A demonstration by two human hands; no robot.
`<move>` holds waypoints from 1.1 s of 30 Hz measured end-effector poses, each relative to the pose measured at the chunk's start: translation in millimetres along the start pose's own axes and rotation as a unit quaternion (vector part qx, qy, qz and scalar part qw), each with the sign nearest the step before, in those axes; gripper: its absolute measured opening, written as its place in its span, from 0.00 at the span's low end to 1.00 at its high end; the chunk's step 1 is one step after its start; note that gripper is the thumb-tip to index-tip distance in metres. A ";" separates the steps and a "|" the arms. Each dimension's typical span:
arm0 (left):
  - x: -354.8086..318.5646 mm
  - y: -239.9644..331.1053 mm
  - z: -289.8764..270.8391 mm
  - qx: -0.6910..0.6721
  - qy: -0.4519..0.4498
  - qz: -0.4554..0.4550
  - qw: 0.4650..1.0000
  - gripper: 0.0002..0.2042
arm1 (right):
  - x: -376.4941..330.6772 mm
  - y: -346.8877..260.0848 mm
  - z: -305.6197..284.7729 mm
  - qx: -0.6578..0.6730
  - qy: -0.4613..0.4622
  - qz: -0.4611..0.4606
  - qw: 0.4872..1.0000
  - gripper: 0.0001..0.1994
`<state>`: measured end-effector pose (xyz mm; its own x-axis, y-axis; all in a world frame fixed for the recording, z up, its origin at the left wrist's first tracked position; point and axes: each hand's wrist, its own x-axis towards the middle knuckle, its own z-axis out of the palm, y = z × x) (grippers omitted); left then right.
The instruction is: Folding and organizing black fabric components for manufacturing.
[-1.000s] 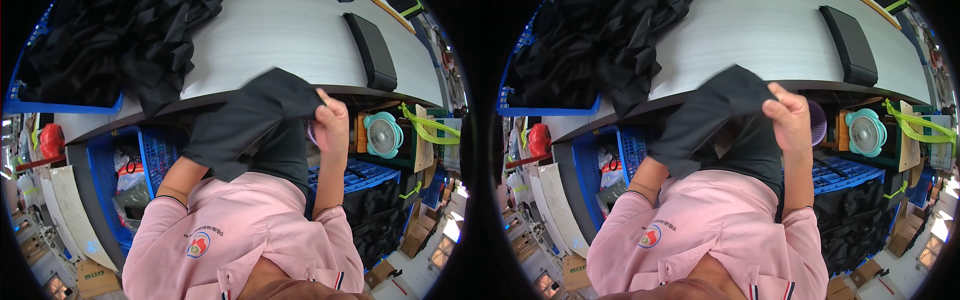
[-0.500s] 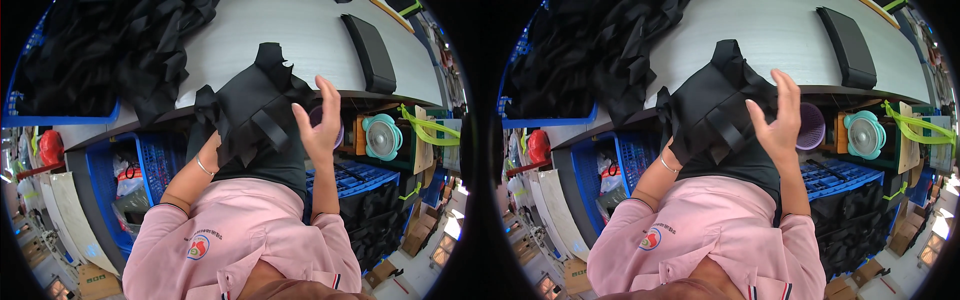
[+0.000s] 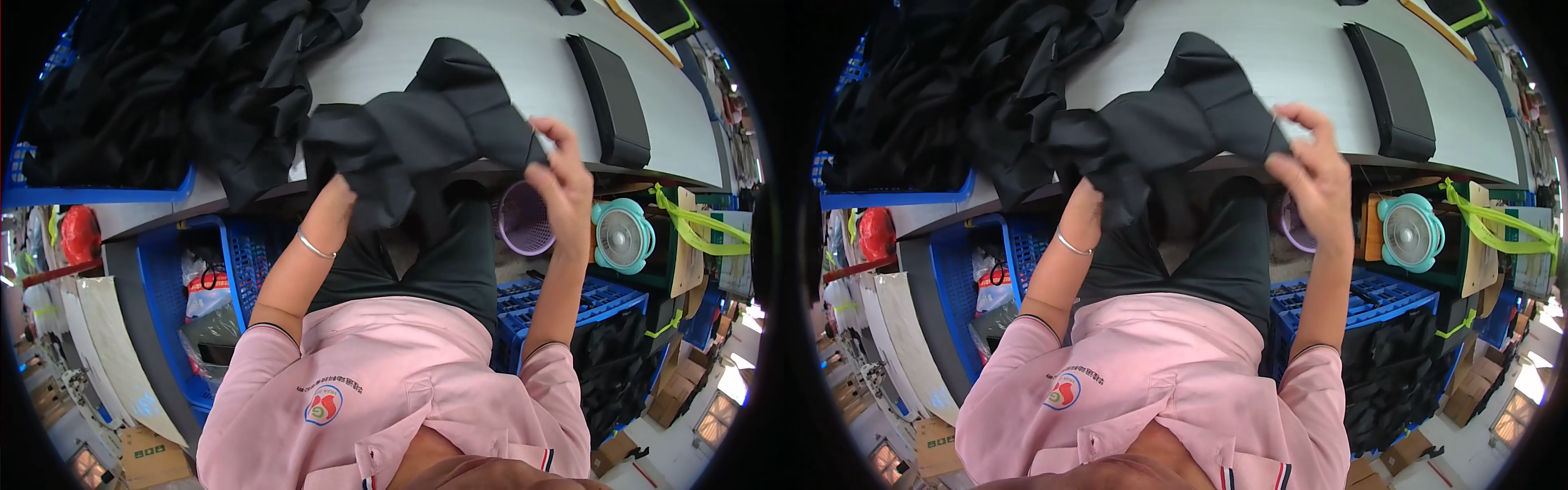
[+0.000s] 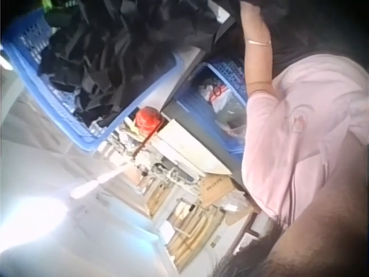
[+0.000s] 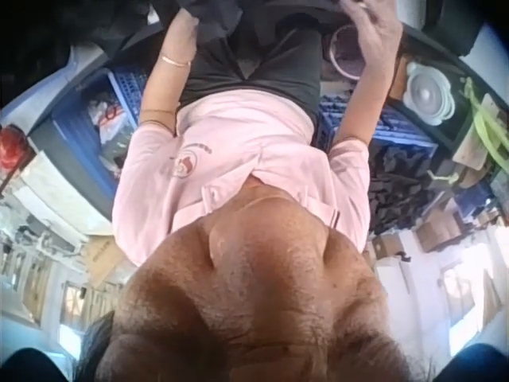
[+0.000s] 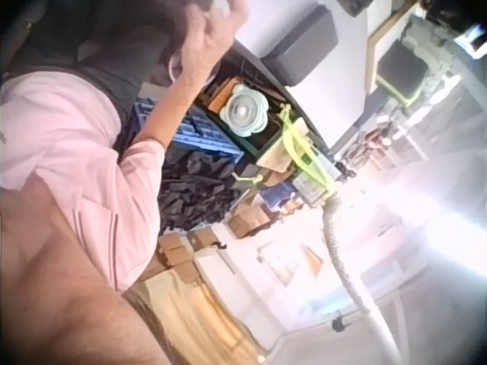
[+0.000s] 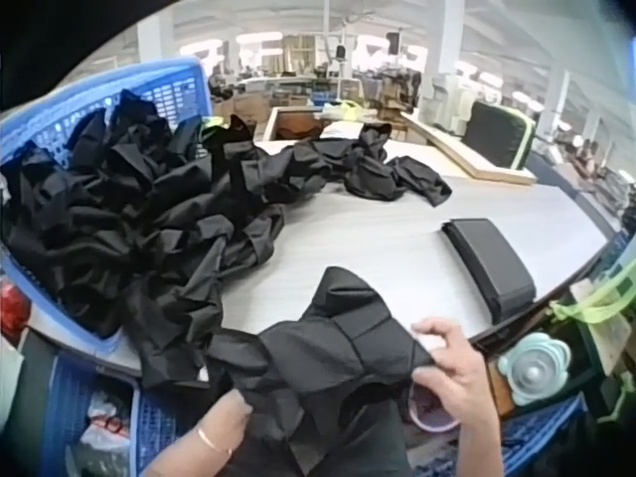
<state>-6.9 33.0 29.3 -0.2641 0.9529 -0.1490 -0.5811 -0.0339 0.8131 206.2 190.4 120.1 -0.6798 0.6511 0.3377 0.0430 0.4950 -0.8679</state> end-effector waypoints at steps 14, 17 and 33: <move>23.6 43.9 14.0 0.213 0.200 0.220 0.931 0.15 | 10.1 61.1 34.2 0.067 0.260 0.149 0.952 0.14; 66.8 52.5 21.8 0.083 0.083 0.198 0.973 0.19 | 3.5 55.1 63.3 0.339 0.214 0.216 0.890 0.15; 94.6 27.5 36.0 0.045 -0.021 0.045 0.998 0.05 | 17.1 57.5 63.5 0.190 0.120 0.180 0.958 0.12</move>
<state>-20.1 133.0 57.8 -0.2791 0.9589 -0.0509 -0.4841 -0.0947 0.8699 150.5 193.5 52.8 -0.4807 0.8765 0.0262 -0.0580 -0.0019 -0.9983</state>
